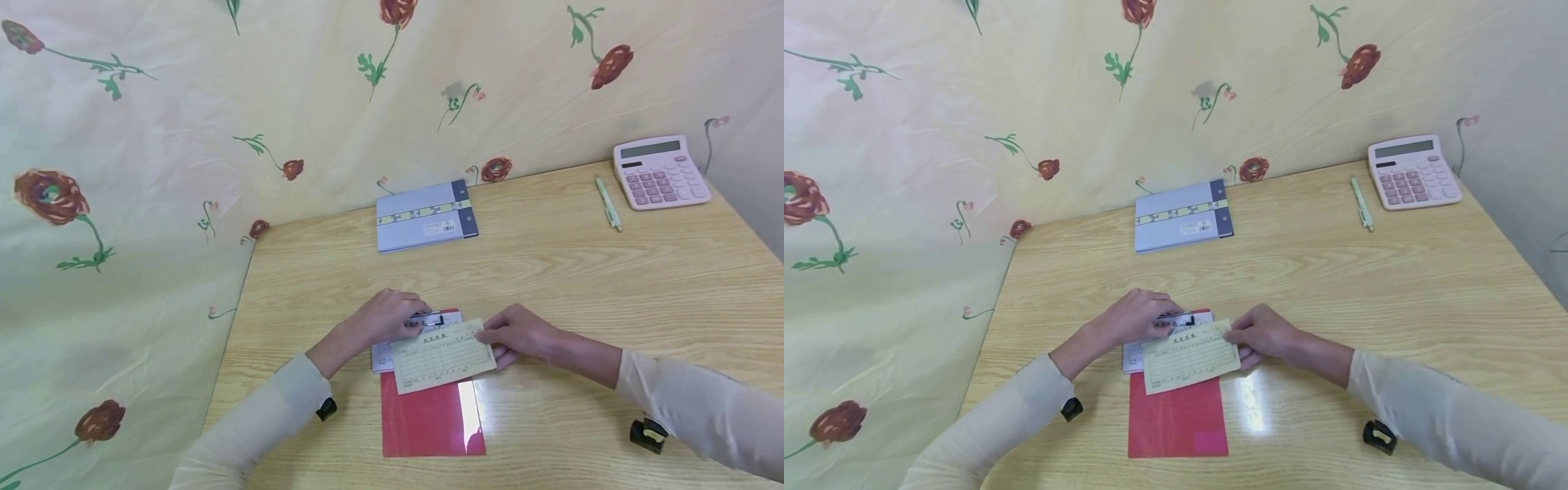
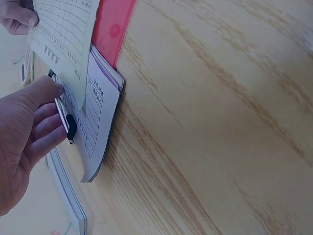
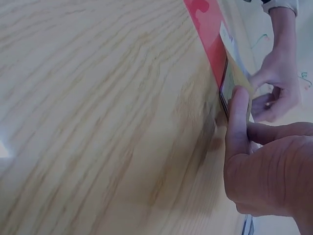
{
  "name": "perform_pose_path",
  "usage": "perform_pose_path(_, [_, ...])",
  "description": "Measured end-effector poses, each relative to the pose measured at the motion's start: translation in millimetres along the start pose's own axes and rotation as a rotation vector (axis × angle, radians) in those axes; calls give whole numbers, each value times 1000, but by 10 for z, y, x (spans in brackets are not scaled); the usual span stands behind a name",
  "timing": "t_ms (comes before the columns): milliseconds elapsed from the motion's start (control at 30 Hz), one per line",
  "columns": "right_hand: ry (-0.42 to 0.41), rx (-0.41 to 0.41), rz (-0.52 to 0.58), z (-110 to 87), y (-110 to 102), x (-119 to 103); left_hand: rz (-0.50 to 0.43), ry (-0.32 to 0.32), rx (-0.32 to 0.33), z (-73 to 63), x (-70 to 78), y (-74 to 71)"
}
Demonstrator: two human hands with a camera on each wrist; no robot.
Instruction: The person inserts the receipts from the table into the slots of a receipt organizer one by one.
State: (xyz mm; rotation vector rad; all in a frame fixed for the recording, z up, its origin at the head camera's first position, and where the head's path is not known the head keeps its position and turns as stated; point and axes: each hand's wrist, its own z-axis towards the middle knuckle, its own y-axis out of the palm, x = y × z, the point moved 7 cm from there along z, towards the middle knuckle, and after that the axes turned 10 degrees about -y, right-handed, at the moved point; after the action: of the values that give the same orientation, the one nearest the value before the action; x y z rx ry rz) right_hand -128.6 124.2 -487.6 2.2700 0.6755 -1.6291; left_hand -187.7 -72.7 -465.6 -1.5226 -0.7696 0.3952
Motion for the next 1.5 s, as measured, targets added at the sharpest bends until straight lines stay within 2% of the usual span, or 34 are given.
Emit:
perform_pose_path(233, [-12, 33, -2, 67, 118, -18, -4, 5, 3, 2, 10, -11])
perform_pose_path(467, [47, 59, 104, 135, 213, 13, -5, 7, 4, 7, 19, -12])
perform_pose_path(667, [70, 86, 140, 191, 255, 80, 11, 14, -6, 12, 25, -7])
perform_pose_path(933, [57, 115, 106, 201, 268, 78, 49, 34, -22, 5, 33, -8])
perform_pose_path(1333, [30, 124, 100, 211, 279, 94, -2, 26, -29, -18, 22, -18])
perform_pose_path(1500, [32, 121, 81, 209, 278, 87, 7, 25, -33, -10, 8, -4])
